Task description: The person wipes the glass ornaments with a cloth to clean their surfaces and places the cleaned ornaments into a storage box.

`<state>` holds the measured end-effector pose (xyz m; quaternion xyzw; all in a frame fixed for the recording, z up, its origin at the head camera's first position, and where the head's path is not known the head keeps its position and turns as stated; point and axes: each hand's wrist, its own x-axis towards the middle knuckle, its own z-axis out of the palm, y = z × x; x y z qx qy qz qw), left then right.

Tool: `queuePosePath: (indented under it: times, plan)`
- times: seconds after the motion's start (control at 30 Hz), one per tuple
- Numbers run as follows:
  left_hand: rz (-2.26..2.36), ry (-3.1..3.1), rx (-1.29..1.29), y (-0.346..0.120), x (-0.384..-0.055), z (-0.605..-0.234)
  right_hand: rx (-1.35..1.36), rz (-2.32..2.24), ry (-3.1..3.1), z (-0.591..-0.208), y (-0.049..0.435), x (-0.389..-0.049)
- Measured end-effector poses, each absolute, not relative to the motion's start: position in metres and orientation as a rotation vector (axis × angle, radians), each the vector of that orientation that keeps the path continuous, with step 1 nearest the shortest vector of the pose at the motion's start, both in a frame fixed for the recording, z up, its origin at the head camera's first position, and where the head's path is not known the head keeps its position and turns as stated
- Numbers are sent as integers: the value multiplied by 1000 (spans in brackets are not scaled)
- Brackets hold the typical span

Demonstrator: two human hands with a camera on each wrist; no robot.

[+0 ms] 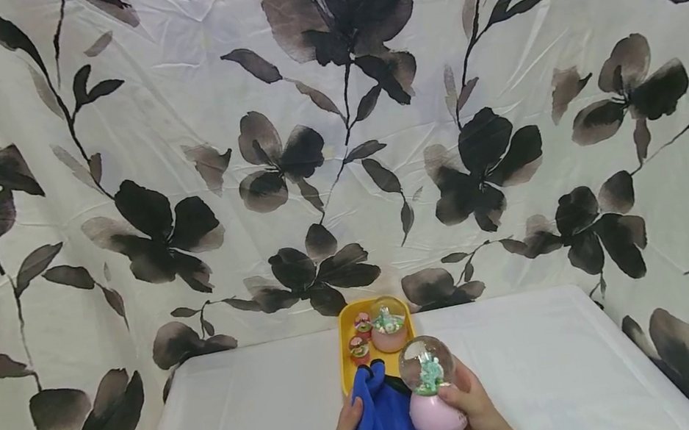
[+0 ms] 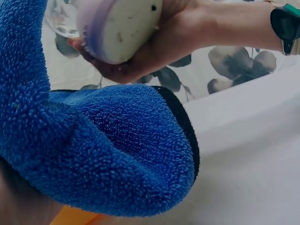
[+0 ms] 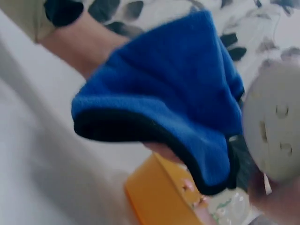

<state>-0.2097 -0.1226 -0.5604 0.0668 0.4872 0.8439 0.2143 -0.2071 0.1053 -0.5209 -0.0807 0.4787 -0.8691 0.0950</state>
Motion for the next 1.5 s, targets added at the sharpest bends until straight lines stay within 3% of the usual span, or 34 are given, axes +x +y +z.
queuePosePath:
  times: [0.2,0.43,0.6,0.97,1.23,1.5]
  plan:
    - [2329,1399,93,-120,-210,-561,-255,-2665,1660,-520,90,-207]
    - [2386,1422,183,-114,-216,-560,-309,-2498,2090,-517,84,-209]
    - [2405,1463,113,-110,-218,-558,-306,-2410,2229,-516,85,-208]
    - [2320,1701,-127,-97,-222,-547,-142,-2600,1726,-535,70,-204]
    - [2253,1479,101,-105,-210,-537,-53,-2739,1617,-539,67,-203]
    - [2246,1632,74,-115,-212,-537,-250,-2219,2324,-538,76,-207]
